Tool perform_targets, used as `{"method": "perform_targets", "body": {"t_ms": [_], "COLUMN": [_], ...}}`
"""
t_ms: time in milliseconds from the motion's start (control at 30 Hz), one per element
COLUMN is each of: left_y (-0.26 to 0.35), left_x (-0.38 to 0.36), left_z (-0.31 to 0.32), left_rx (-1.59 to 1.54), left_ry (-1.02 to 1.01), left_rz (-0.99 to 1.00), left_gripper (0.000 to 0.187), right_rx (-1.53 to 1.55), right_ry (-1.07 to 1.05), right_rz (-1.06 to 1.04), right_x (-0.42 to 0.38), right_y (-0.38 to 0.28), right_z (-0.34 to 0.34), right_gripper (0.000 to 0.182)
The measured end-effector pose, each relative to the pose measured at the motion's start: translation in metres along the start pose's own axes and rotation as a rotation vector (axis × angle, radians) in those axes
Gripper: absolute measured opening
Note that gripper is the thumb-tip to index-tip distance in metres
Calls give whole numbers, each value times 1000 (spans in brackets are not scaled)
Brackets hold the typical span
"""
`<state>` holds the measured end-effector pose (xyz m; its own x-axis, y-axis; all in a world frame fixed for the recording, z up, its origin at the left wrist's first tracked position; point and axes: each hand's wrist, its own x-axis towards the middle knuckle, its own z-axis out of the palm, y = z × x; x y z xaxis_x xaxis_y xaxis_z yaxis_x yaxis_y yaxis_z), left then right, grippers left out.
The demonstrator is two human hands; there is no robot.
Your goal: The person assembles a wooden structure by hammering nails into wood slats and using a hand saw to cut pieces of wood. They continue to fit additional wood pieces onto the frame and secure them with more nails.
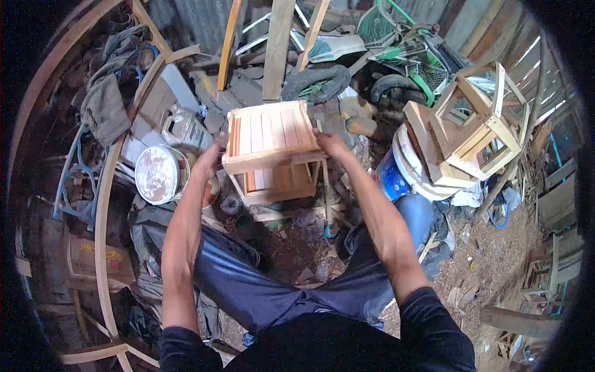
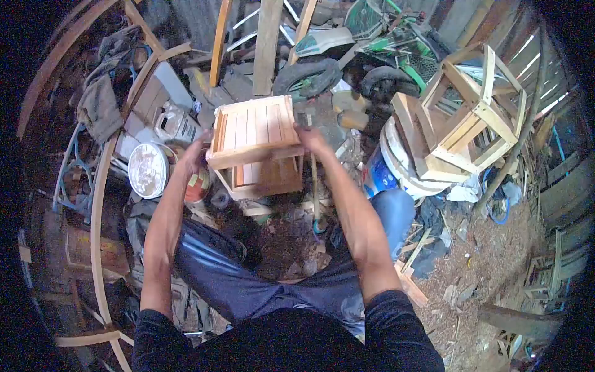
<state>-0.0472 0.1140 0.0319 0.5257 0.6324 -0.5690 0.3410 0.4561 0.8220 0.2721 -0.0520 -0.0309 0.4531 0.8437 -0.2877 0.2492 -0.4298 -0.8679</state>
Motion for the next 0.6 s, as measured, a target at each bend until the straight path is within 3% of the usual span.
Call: {"method": "perform_targets", "body": {"t_ms": [33, 100, 167, 233, 300, 367, 400, 433, 500, 567, 600], "left_y": [-14, -31, -37, -33, -24, -31, -11, -13, -3, -3, -7], "left_x": [9, 23, 11, -3, 11, 47, 14, 16, 33, 66, 75], "left_z": [-5, -9, 7, 24, 25, 10, 34, 40, 34, 14, 6], "left_rx": [70, 180, 284, 385, 475, 114, 75, 71, 10, -49, -105], "left_ry": [-59, 8, 32, 90, 156, 47, 9, 15, 40, 14, -24], "left_rz": [67, -49, -81, -29, 42, -107, -25, -29, 117, 167, 225], "left_gripper": [81, 76, 73, 73, 73, 75, 82, 82, 88, 92, 95], "right_rx": [5, 101, 122, -288, -140, -193, -205, -207, -192, -121, -114], "right_ry": [-7, -100, -62, -52, 52, 114, 222, 214, 347, 368, 441], "right_rz": [7, 175, 217, 243, 198, 132, 101, 101, 241, 236, 135], "right_x": [-18, -53, -37, -19, -15, -9, -18, -16, 0, -9, -13], "right_y": [-12, -29, 2, 8, 11, 13, 5, 6, 5, -2, -7], "right_z": [2, 3, 28, 42, 49, 52, 52, 56, 62, 63, 62], "right_gripper": [65, 62, 63, 67, 66, 57, 45, 45, 36, 33, 32]}}
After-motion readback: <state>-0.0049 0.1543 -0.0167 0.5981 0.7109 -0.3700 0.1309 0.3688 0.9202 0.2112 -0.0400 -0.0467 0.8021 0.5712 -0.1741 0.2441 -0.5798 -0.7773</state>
